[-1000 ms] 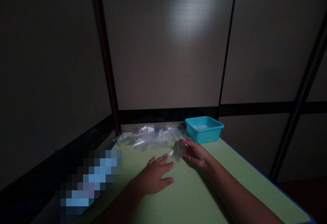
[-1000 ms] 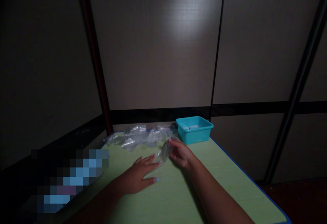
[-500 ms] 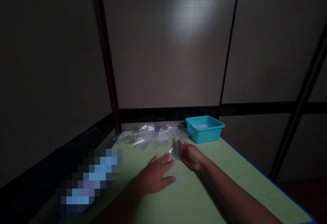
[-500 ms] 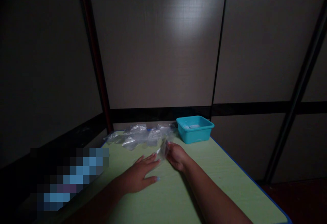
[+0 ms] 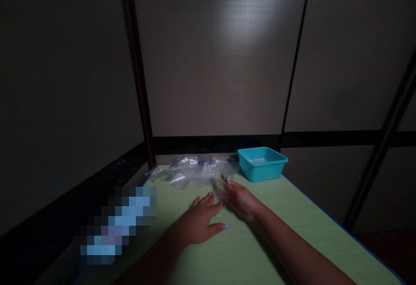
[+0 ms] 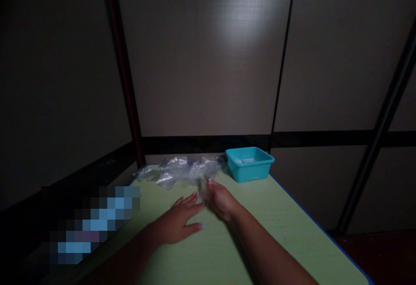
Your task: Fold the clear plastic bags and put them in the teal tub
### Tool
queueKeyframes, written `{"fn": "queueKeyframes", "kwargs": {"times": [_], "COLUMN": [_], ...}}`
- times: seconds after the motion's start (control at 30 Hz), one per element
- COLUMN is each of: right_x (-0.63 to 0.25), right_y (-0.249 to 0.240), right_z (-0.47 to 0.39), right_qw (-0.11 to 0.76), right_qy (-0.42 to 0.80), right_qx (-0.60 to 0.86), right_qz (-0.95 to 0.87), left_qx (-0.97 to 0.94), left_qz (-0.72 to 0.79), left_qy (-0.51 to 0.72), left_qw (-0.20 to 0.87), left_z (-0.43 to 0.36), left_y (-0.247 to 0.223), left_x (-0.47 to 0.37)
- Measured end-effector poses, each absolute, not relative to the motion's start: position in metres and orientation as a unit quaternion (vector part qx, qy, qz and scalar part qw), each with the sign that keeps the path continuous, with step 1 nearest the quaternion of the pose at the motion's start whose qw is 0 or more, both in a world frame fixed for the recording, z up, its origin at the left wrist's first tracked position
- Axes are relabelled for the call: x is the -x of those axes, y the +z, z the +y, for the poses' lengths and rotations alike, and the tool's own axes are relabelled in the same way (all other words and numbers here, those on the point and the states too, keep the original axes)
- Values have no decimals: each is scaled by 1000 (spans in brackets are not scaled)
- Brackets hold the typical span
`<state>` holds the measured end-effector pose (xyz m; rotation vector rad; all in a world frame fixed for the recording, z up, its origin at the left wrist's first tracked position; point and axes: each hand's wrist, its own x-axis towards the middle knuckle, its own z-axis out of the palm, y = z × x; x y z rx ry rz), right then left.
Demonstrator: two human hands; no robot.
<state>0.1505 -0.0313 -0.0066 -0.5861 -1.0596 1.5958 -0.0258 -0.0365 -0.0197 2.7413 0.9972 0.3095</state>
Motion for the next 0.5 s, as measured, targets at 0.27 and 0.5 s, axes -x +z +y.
{"fn": "queueKeyframes", "kwargs": {"times": [0.27, 0.5], "right_x": [-145, -151], "right_y": [-3, -6], "right_z": [-34, -28], "right_qw": [555, 573], "right_qy": [664, 667], "right_qx": [234, 236], "right_qz": [-443, -413], "left_qx": [-929, -931], "left_qz": [337, 331], "left_qy": [110, 112], "left_qw": [107, 105], "left_z": [-36, -37], "left_y": [-20, -17], "left_x": [25, 24]}}
